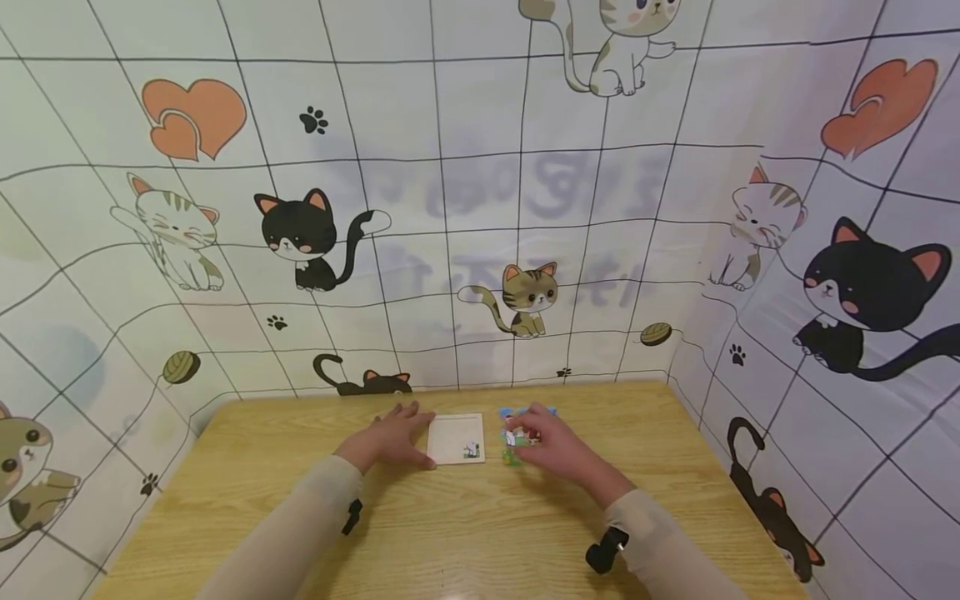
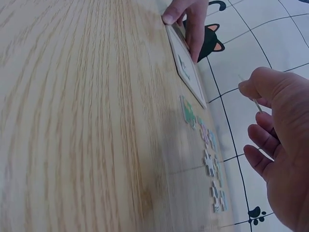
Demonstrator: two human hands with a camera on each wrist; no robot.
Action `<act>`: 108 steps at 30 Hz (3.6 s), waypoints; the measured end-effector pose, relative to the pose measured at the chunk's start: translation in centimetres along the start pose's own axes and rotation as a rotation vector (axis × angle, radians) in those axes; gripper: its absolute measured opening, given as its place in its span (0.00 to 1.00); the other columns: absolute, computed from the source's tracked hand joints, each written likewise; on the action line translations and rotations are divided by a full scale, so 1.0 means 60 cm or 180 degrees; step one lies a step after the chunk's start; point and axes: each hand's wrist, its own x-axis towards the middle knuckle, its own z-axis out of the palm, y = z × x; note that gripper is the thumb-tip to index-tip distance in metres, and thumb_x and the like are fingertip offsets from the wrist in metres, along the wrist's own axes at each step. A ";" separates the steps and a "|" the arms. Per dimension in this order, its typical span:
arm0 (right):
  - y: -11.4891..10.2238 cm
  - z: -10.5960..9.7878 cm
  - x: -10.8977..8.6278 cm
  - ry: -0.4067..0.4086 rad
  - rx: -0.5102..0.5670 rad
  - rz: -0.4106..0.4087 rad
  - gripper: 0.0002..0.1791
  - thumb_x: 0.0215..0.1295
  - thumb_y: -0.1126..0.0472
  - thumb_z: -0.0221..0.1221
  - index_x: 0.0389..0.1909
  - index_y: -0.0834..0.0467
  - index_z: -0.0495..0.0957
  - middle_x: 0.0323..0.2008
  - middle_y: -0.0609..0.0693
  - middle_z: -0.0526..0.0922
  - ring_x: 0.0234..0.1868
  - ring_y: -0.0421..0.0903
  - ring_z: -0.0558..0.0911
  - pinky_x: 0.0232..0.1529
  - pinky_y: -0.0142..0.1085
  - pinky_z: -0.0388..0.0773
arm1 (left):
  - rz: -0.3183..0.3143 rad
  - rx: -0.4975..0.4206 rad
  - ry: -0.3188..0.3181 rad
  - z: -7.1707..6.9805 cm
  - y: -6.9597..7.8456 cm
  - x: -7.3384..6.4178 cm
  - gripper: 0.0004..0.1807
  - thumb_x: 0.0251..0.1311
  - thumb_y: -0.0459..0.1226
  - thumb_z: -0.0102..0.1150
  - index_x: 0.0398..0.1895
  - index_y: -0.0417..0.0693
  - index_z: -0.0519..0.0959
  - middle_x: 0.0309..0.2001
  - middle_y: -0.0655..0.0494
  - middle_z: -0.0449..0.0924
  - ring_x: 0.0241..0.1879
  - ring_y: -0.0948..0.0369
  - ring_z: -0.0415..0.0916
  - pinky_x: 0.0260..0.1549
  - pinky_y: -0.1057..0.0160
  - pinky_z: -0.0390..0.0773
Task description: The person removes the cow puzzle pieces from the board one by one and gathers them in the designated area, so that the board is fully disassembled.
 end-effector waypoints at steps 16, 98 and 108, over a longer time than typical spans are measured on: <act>0.018 -0.021 -0.026 -0.0104 -0.0068 0.0053 0.16 0.72 0.70 0.71 0.59 0.62 0.86 0.46 0.58 0.76 0.45 0.57 0.75 0.42 0.37 0.76 | 0.0011 -0.0009 0.0014 0.001 0.000 -0.001 0.58 0.60 0.61 0.81 0.89 0.54 0.63 0.89 0.38 0.48 0.86 0.31 0.43 0.76 0.19 0.47; 0.059 -0.010 -0.036 -0.0469 0.0077 0.0650 0.09 0.77 0.66 0.68 0.53 0.61 0.83 0.51 0.55 0.78 0.50 0.48 0.77 0.50 0.38 0.79 | -0.0013 -0.0006 -0.0003 0.002 -0.001 -0.001 0.58 0.61 0.61 0.80 0.89 0.55 0.63 0.89 0.39 0.48 0.87 0.32 0.42 0.77 0.20 0.47; 0.043 -0.009 -0.021 -0.0298 0.0011 0.0496 0.11 0.72 0.68 0.73 0.50 0.63 0.84 0.45 0.54 0.82 0.44 0.44 0.78 0.46 0.38 0.79 | 0.0008 -0.0020 0.0018 0.001 0.001 -0.003 0.58 0.61 0.61 0.81 0.89 0.54 0.63 0.89 0.38 0.48 0.86 0.31 0.43 0.77 0.20 0.47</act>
